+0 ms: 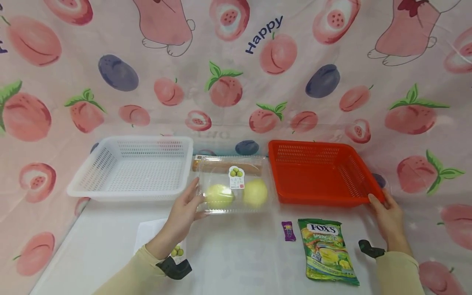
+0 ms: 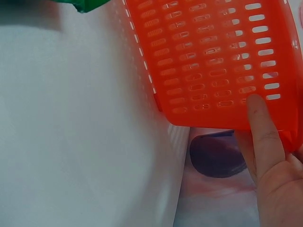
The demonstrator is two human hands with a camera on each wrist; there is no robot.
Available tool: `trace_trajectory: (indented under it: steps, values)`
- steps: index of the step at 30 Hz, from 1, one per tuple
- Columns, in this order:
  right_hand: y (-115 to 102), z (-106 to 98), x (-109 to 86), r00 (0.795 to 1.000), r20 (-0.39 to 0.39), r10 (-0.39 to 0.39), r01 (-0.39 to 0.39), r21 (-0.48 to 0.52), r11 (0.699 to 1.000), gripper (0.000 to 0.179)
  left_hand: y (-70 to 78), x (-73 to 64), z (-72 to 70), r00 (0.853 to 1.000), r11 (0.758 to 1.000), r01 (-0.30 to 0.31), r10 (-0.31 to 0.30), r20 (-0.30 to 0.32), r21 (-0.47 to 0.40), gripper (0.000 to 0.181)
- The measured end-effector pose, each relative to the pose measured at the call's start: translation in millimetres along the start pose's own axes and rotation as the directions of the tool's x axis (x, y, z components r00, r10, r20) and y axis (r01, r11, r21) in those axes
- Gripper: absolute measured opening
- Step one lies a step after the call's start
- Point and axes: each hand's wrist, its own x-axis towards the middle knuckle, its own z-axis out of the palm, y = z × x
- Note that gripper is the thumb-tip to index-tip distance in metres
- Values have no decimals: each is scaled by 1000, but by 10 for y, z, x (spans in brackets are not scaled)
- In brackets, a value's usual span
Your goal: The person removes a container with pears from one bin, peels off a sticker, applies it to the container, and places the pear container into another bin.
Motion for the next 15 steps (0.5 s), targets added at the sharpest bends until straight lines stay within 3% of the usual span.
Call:
trace_trajectory:
  steps: [7, 15]
  values:
    - [-2, 38, -23, 1000, -11, 4, -4, -7, 1000, 90, 260, 217, 150, 998, 997, -48, 50, 33, -62, 67]
    - [3, 34, -33, 1000, -12, -2, 0, -126, 992, 86, 452, 548, 553, 999, 985, -23, 30, 37, -172, 68]
